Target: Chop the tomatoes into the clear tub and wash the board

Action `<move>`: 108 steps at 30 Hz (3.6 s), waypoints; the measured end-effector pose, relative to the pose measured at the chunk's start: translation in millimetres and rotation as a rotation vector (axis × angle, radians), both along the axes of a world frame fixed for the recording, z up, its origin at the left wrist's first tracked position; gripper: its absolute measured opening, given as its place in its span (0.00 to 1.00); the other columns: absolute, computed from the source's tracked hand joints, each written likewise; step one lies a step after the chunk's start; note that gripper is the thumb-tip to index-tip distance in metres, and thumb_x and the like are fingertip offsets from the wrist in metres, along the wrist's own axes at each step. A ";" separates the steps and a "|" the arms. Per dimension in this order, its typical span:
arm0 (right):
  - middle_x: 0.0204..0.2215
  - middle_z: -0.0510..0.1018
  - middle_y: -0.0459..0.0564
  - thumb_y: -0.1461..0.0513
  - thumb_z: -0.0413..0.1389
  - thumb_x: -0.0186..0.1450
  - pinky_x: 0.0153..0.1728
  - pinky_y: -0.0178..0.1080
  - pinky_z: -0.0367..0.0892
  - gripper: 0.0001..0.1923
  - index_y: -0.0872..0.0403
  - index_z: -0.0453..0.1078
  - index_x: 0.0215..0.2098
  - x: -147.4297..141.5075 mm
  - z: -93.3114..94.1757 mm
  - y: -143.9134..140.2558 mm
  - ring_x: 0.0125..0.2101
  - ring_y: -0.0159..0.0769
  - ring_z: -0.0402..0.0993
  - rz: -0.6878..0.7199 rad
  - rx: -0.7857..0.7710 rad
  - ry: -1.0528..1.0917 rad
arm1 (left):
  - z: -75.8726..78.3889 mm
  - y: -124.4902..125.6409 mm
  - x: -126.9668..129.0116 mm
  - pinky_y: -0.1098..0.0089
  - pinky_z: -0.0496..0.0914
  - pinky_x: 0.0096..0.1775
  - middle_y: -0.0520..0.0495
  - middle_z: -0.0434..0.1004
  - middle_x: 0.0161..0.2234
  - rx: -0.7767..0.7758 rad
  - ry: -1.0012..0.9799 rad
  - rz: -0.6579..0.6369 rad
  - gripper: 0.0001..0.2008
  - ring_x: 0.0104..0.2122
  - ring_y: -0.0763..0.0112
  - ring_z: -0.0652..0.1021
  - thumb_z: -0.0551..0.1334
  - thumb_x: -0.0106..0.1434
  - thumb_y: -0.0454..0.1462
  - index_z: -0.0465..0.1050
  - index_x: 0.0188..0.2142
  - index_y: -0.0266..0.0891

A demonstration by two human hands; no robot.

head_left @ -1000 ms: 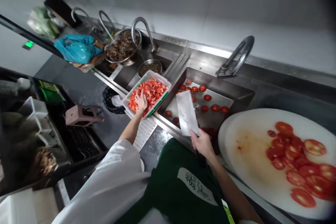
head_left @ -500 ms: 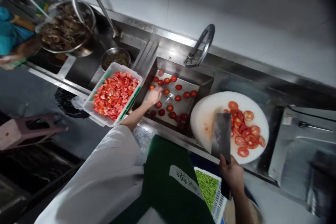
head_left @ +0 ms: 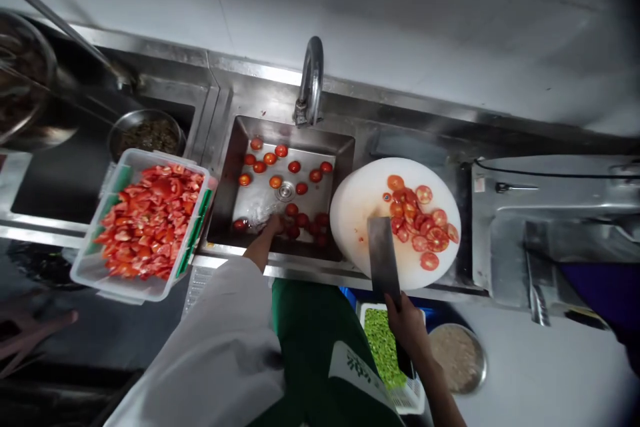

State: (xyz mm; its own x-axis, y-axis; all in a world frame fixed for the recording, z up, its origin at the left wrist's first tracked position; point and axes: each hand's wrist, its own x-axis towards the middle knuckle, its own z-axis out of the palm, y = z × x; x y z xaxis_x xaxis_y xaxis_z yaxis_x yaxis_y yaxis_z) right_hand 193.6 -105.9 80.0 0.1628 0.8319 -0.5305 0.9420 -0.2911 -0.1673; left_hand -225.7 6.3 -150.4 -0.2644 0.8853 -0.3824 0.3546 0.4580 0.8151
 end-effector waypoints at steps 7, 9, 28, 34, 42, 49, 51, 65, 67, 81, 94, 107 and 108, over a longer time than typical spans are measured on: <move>0.28 0.82 0.56 0.54 0.48 0.72 0.33 0.39 0.63 0.14 0.53 0.72 0.40 8.7 -11.1 12.3 0.30 0.46 0.80 0.058 0.032 0.063 | 57.4 31.7 0.2 0.64 0.80 0.45 0.43 0.84 0.42 -0.085 -0.205 0.076 0.23 0.39 0.66 0.82 0.68 0.59 0.33 0.78 0.55 0.34; 0.30 0.82 0.56 0.55 0.49 0.73 0.35 0.39 0.64 0.13 0.53 0.72 0.41 12.6 -9.3 19.2 0.32 0.46 0.81 0.087 0.028 0.093 | 84.0 41.1 14.8 0.64 0.80 0.48 0.43 0.83 0.48 0.047 -0.272 0.081 0.26 0.43 0.65 0.83 0.67 0.59 0.34 0.76 0.58 0.38; 0.45 0.85 0.65 0.63 0.43 0.79 0.44 0.40 0.67 0.16 0.59 0.68 0.58 28.7 27.8 80.3 0.46 0.50 0.85 0.400 -0.151 0.062 | 158.0 12.8 234.7 0.57 0.72 0.60 0.36 0.72 0.52 0.632 0.245 -0.280 0.15 0.56 0.57 0.76 0.60 0.77 0.48 0.77 0.50 0.41; 0.44 0.84 0.65 0.68 0.44 0.76 0.45 0.41 0.69 0.17 0.61 0.67 0.59 33.1 32.0 74.5 0.48 0.51 0.84 0.457 -0.120 0.065 | 164.0 18.0 241.8 0.55 0.71 0.61 0.36 0.72 0.51 0.574 0.317 -0.398 0.20 0.55 0.56 0.74 0.54 0.79 0.50 0.79 0.51 0.41; 0.44 0.84 0.65 0.67 0.41 0.77 0.40 0.39 0.67 0.17 0.60 0.68 0.56 42.0 46.7 49.7 0.44 0.49 0.85 0.476 -0.074 0.067 | 162.7 23.1 238.7 0.55 0.71 0.60 0.35 0.69 0.50 0.567 0.335 -0.437 0.19 0.54 0.56 0.73 0.53 0.80 0.46 0.80 0.50 0.40; 0.44 0.84 0.68 0.68 0.42 0.76 0.44 0.40 0.72 0.20 0.63 0.66 0.62 25.6 51.3 70.9 0.47 0.50 0.85 0.527 -0.101 0.053 | 157.7 24.1 234.7 0.57 0.72 0.60 0.38 0.69 0.49 0.627 0.323 -0.433 0.20 0.53 0.59 0.74 0.51 0.81 0.47 0.78 0.50 0.40; 0.46 0.85 0.68 0.70 0.43 0.75 0.48 0.42 0.72 0.23 0.65 0.63 0.66 8.4 51.7 95.0 0.49 0.50 0.85 0.529 -0.105 0.074 | 155.5 24.3 232.5 0.57 0.73 0.60 0.38 0.69 0.49 0.653 0.316 -0.430 0.19 0.53 0.59 0.74 0.51 0.81 0.47 0.78 0.50 0.40; 0.39 0.84 0.60 0.58 0.42 0.82 0.39 0.39 0.66 0.16 0.57 0.68 0.55 85.8 14.9 43.8 0.43 0.48 0.85 0.396 -0.183 0.041 | 144.3 28.6 227.0 0.56 0.76 0.61 0.39 0.68 0.56 0.740 0.200 -0.481 0.21 0.57 0.59 0.77 0.67 0.73 0.46 0.72 0.62 0.44; 0.38 0.83 0.59 0.57 0.41 0.82 0.38 0.39 0.64 0.17 0.56 0.68 0.54 91.6 16.1 46.7 0.43 0.47 0.85 0.386 -0.166 0.025 | 151.6 28.4 224.8 0.56 0.77 0.60 0.40 0.69 0.55 0.752 0.207 -0.452 0.21 0.56 0.59 0.77 0.68 0.72 0.45 0.72 0.62 0.45; 0.40 0.85 0.60 0.64 0.42 0.80 0.40 0.39 0.67 0.14 0.58 0.66 0.56 67.7 21.0 44.4 0.43 0.47 0.86 0.500 -0.169 0.009 | 132.9 7.3 237.3 0.57 0.77 0.53 0.38 0.73 0.48 0.874 0.296 -0.313 0.10 0.51 0.60 0.78 0.60 0.78 0.43 0.75 0.50 0.40; 0.43 0.85 0.63 0.67 0.41 0.79 0.41 0.39 0.72 0.15 0.58 0.68 0.55 48.8 68.2 36.1 0.45 0.49 0.87 0.542 -0.146 -0.018 | 129.5 11.5 236.1 0.59 0.74 0.50 0.39 0.73 0.42 0.806 0.403 -0.366 0.20 0.46 0.60 0.75 0.50 0.82 0.44 0.78 0.45 0.39; 0.48 0.84 0.71 0.68 0.47 0.74 0.52 0.40 0.72 0.21 0.65 0.66 0.64 0.8 41.9 93.9 0.52 0.46 0.84 0.518 -0.105 0.048 | 203.8 61.4 194.6 0.36 0.55 0.70 0.40 0.77 0.57 0.742 0.415 -0.935 0.20 0.68 0.42 0.66 0.74 0.65 0.46 0.80 0.55 0.50; 0.48 0.84 0.71 0.68 0.46 0.75 0.52 0.40 0.72 0.22 0.65 0.66 0.64 1.4 41.3 93.8 0.51 0.47 0.84 0.523 -0.104 0.044 | 206.1 73.4 197.2 0.37 0.54 0.71 0.42 0.79 0.53 0.720 0.396 -1.045 0.17 0.67 0.44 0.68 0.74 0.65 0.43 0.81 0.53 0.51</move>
State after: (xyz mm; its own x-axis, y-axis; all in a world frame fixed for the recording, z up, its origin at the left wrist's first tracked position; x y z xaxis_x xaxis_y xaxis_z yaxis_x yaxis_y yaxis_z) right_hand 195.0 -12.0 121.3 -0.2836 0.7385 -0.6117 0.9585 0.1977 -0.2056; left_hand -28.5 79.8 55.7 0.6753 0.7103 0.1985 0.5415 -0.6603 0.5204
